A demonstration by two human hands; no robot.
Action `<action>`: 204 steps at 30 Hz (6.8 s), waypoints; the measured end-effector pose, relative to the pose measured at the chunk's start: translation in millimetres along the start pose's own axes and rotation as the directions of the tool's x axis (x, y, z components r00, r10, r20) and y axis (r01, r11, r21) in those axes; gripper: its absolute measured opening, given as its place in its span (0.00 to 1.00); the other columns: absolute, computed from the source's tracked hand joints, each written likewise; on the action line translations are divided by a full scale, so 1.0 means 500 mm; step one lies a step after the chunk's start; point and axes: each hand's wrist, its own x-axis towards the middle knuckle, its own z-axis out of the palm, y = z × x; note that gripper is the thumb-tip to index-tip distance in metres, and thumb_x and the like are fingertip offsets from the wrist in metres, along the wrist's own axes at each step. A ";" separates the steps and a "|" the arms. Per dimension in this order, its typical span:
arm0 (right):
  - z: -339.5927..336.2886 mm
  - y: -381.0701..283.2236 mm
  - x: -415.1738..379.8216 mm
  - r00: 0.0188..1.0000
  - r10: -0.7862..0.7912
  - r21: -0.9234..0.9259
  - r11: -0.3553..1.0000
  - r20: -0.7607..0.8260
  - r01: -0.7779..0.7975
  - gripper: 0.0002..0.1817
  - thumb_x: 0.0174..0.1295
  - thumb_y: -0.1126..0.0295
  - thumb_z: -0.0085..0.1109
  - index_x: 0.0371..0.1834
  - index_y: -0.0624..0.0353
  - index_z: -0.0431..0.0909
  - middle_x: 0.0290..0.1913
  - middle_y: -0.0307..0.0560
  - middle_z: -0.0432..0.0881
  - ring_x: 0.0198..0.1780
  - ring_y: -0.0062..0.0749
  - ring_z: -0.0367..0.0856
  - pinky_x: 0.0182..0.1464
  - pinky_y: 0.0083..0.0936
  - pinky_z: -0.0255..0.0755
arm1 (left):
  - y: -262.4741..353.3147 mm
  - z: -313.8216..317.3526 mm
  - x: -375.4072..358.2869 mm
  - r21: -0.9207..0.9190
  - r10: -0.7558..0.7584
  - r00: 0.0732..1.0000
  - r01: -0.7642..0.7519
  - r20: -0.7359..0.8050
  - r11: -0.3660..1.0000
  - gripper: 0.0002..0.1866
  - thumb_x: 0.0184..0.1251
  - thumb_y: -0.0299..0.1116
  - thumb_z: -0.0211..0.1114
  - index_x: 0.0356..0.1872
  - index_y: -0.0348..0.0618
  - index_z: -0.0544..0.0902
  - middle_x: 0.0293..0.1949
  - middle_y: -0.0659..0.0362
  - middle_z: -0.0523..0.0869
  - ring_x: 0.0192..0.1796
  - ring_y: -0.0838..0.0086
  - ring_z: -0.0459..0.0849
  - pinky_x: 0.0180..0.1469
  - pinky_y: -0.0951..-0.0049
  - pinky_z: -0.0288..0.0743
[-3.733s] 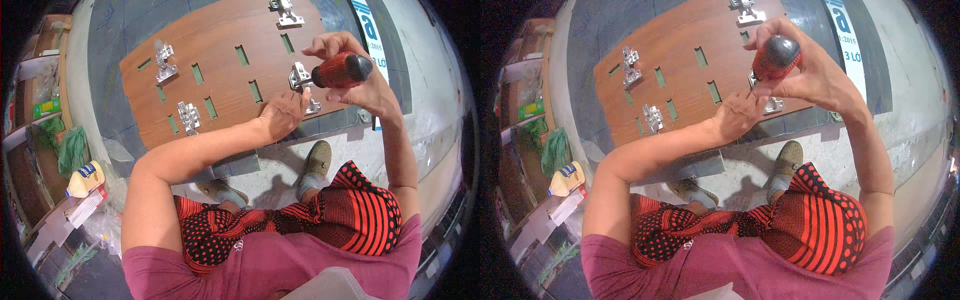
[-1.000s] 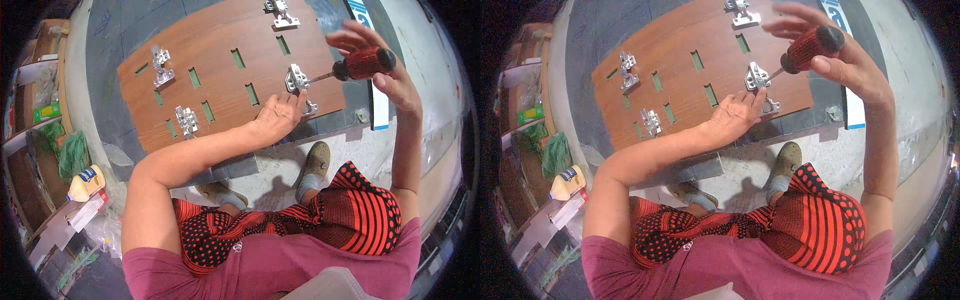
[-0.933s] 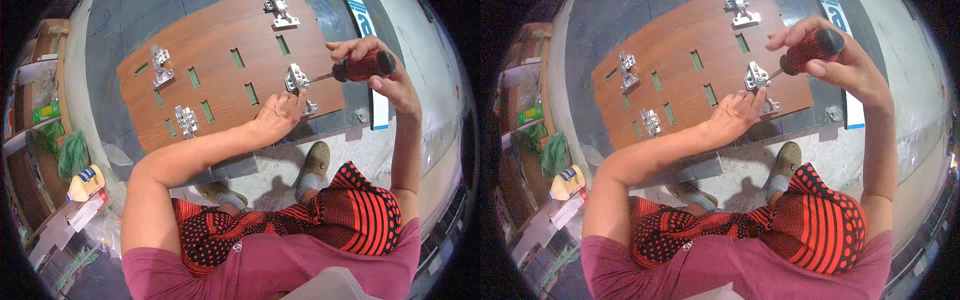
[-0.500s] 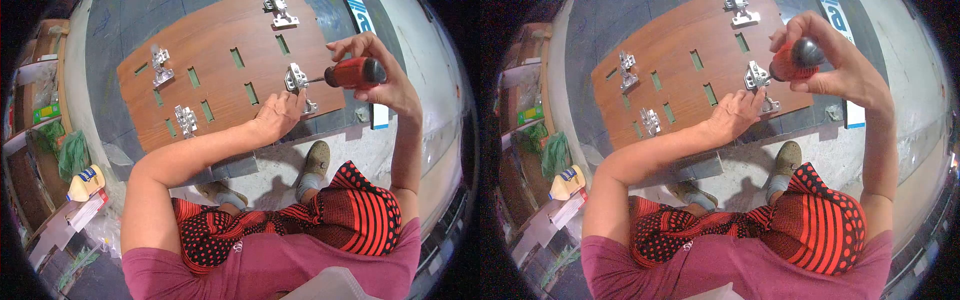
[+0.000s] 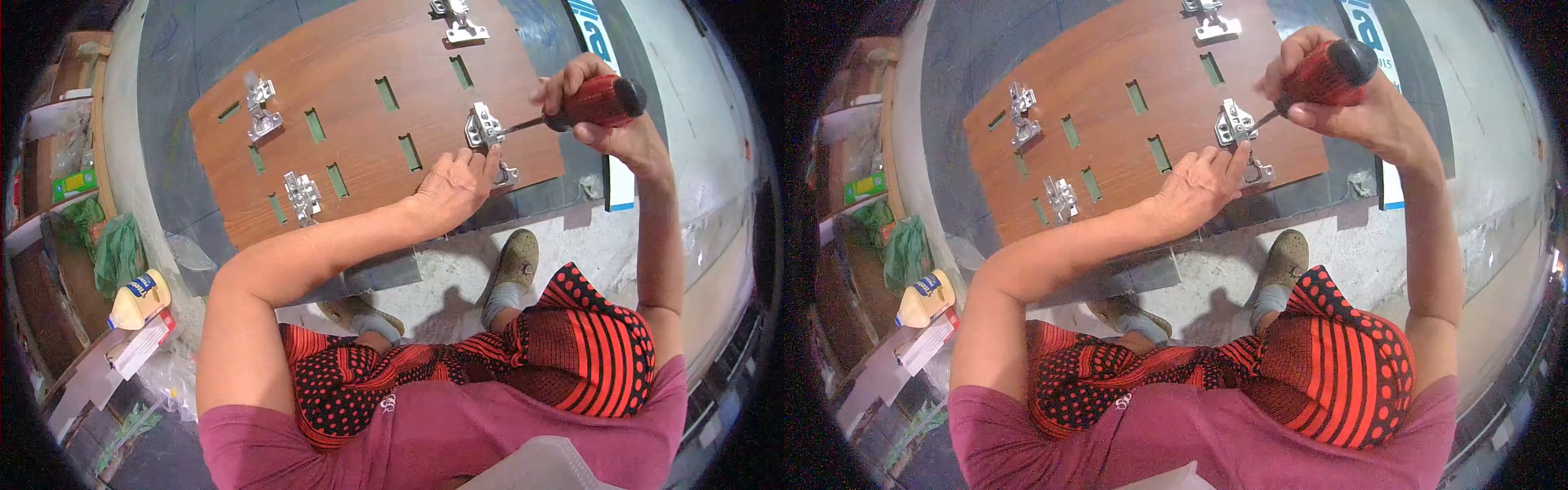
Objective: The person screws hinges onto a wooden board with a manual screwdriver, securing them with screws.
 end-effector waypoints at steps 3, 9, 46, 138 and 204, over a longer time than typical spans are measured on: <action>0.004 0.007 0.006 0.995 0.035 0.013 0.999 -0.093 -0.034 0.22 0.51 0.67 0.71 0.45 0.55 0.70 0.40 0.40 0.77 0.49 0.28 0.77 0.55 0.28 0.70 | 0.000 -0.002 0.000 0.018 -0.002 1.000 0.002 0.022 1.000 0.38 0.55 0.41 0.66 0.63 0.27 0.64 0.37 0.53 0.76 0.40 0.64 0.76 0.40 0.65 0.72; 0.025 0.009 0.006 0.933 0.086 -0.097 0.987 -0.349 -0.127 0.29 0.50 0.57 0.71 0.51 0.52 0.67 0.43 0.43 0.75 0.46 0.33 0.78 0.60 0.38 0.69 | 0.001 0.004 0.000 0.035 -0.005 1.000 0.005 -0.001 0.999 0.38 0.53 0.41 0.67 0.62 0.27 0.65 0.37 0.53 0.76 0.40 0.65 0.76 0.38 0.67 0.73; 0.010 0.011 0.002 0.963 0.066 -0.159 0.981 -0.260 -0.110 0.32 0.58 0.59 0.64 0.64 0.58 0.63 0.53 0.47 0.78 0.59 0.38 0.75 0.65 0.37 0.65 | 0.001 -0.005 0.003 0.050 -0.007 0.999 0.004 0.053 0.999 0.36 0.55 0.41 0.66 0.61 0.27 0.66 0.40 0.52 0.78 0.43 0.65 0.77 0.41 0.68 0.73; 0.026 0.041 0.000 0.963 0.207 -0.197 0.951 -0.175 -0.240 0.16 0.60 0.72 0.61 0.49 0.58 0.71 0.44 0.41 0.79 0.52 0.28 0.78 0.58 0.28 0.72 | -0.006 0.004 0.002 0.089 0.043 0.999 -0.042 -0.012 0.995 0.37 0.54 0.40 0.66 0.62 0.26 0.66 0.36 0.55 0.78 0.43 0.66 0.77 0.39 0.67 0.73; 0.054 0.045 0.011 0.949 0.115 -0.217 0.959 -0.295 -0.184 0.16 0.61 0.68 0.62 0.48 0.61 0.70 0.41 0.42 0.79 0.47 0.30 0.80 0.56 0.31 0.74 | 0.003 0.024 0.030 0.219 0.055 0.998 -0.047 -0.028 0.975 0.39 0.54 0.50 0.65 0.59 0.29 0.67 0.31 0.57 0.79 0.37 0.70 0.79 0.37 0.70 0.74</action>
